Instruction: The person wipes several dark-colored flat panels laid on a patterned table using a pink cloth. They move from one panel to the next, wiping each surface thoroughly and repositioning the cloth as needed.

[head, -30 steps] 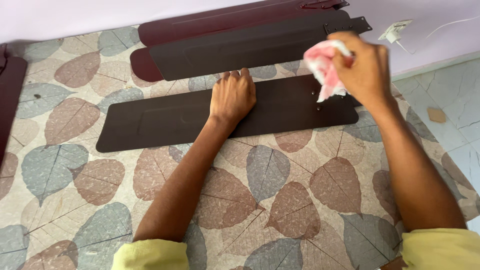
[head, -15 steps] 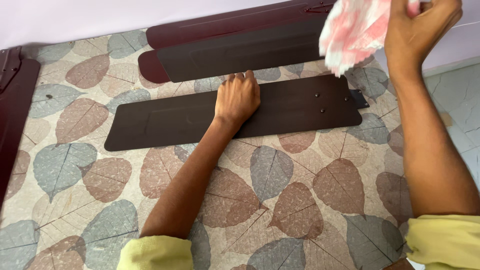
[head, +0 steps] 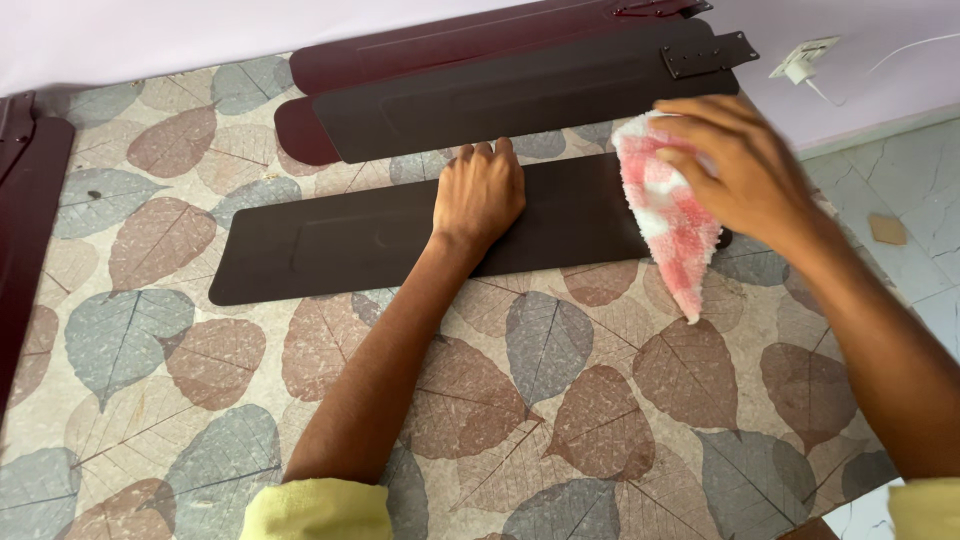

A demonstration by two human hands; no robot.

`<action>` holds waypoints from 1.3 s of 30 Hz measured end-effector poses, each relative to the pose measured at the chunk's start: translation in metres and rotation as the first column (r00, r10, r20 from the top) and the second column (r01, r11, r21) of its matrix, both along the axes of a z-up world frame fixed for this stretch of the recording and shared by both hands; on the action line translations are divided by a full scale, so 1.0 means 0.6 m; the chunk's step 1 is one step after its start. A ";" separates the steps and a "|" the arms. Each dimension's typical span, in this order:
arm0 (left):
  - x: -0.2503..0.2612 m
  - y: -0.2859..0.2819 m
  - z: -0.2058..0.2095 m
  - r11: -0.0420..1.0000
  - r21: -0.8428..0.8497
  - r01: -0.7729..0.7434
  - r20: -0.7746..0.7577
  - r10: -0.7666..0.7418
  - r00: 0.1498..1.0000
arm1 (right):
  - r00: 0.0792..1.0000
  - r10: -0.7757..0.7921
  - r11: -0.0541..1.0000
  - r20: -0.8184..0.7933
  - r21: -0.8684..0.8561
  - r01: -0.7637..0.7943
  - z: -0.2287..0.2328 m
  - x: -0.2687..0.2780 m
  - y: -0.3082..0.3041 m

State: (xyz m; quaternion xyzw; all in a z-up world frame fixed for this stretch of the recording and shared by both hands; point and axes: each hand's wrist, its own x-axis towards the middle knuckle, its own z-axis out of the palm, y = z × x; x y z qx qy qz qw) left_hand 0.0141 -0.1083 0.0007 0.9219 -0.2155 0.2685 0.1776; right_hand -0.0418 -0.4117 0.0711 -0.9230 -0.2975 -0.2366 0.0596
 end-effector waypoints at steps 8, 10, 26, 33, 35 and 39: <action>0.000 0.001 -0.001 1.000 -0.019 0.007 0.025 -0.007 1.000 | 0.992 -0.057 0.994 -0.111 -0.104 0.046 -0.088 -0.050 0.008; 0.000 0.001 -0.002 1.000 -0.003 0.008 0.011 -0.008 1.000 | 0.988 -0.075 0.990 -0.136 -0.125 0.059 -0.085 -0.073 -0.013; -0.006 0.002 0.000 0.998 0.055 0.029 0.026 -0.031 0.999 | 0.973 -0.186 0.973 -0.135 -0.163 0.163 -0.074 -0.067 0.023; -0.002 0.002 0.001 0.998 0.053 0.015 0.059 -0.018 0.998 | 0.981 -0.086 0.979 -0.173 -0.200 0.051 -0.095 -0.103 0.043; -0.002 0.001 0.001 0.997 0.073 0.017 -0.015 -0.016 1.000 | 0.977 -0.121 0.975 -0.177 -0.204 0.084 -0.082 -0.103 0.028; -0.010 -0.001 -0.004 0.996 0.086 0.012 0.036 -0.015 0.999 | 0.962 -0.243 0.957 -0.128 -0.196 0.216 -0.075 -0.053 0.021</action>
